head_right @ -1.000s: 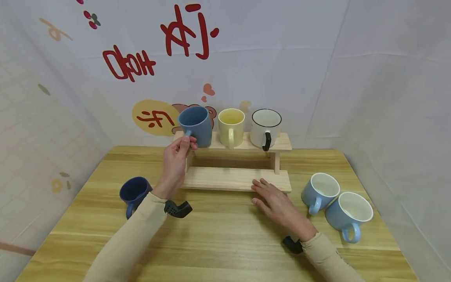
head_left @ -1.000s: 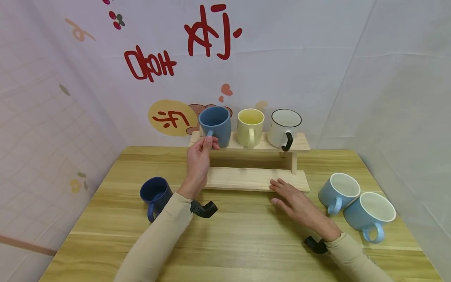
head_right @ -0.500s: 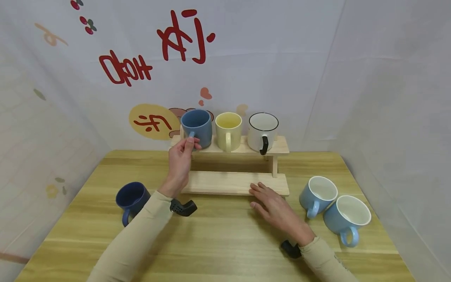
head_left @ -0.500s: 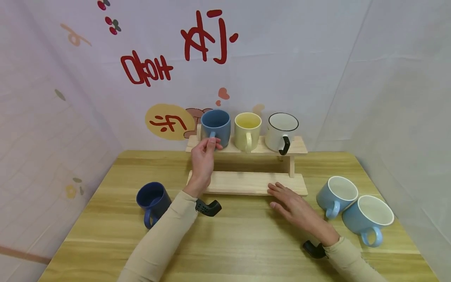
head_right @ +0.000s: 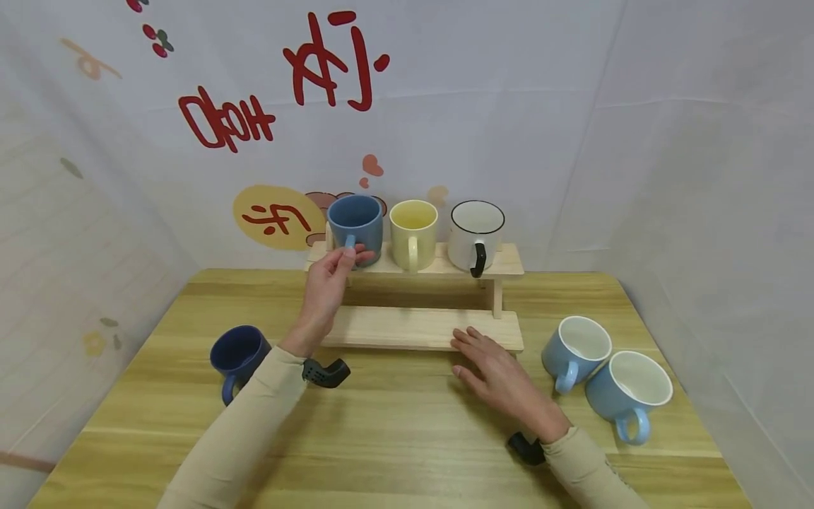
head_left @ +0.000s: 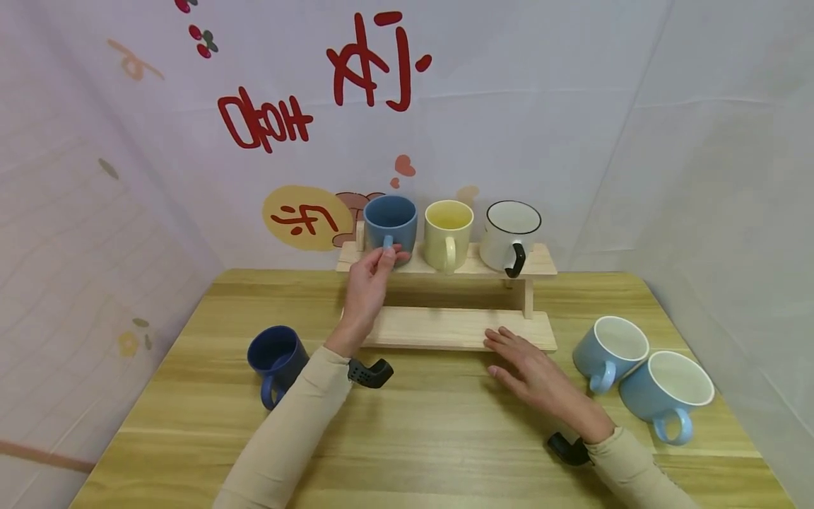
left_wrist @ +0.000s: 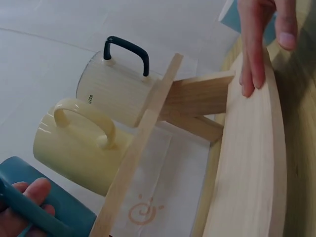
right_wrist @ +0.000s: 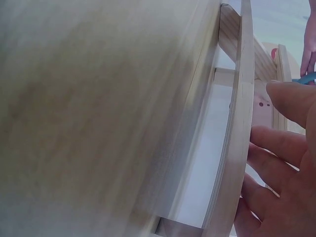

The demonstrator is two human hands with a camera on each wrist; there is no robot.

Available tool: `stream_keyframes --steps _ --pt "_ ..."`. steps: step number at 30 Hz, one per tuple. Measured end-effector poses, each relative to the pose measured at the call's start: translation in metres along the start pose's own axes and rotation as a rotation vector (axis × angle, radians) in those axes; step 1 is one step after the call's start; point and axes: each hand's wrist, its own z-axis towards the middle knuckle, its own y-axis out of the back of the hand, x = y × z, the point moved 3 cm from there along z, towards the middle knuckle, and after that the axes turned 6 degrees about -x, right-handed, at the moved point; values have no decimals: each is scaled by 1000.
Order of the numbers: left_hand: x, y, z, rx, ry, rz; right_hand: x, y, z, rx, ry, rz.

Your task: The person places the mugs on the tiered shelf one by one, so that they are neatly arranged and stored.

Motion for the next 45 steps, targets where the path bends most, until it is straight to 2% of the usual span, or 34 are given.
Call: stream_keyframes --steps 5,10,14,21,29,34,37,45 --pt "2 1 -5 37 -48 48 0 0 1 -4 12 -4" --pt "6 2 -12 23 -109 68 -1 -1 2 0 29 -8" --pt "7 4 -18 8 -115 57 -2 0 3 26 13 -4" --pt "12 12 -34 -2 -71 79 -1 0 2 51 -6 -14" --pt "18 24 -49 11 -120 55 0 0 2 49 -15 -14" --pt "21 36 -61 33 -150 78 0 0 3 56 -20 -6" --pt "20 46 -68 55 -182 129 0 2 3 60 -25 1" --pt "21 87 -87 120 -219 245 0 3 0 66 -28 -5"
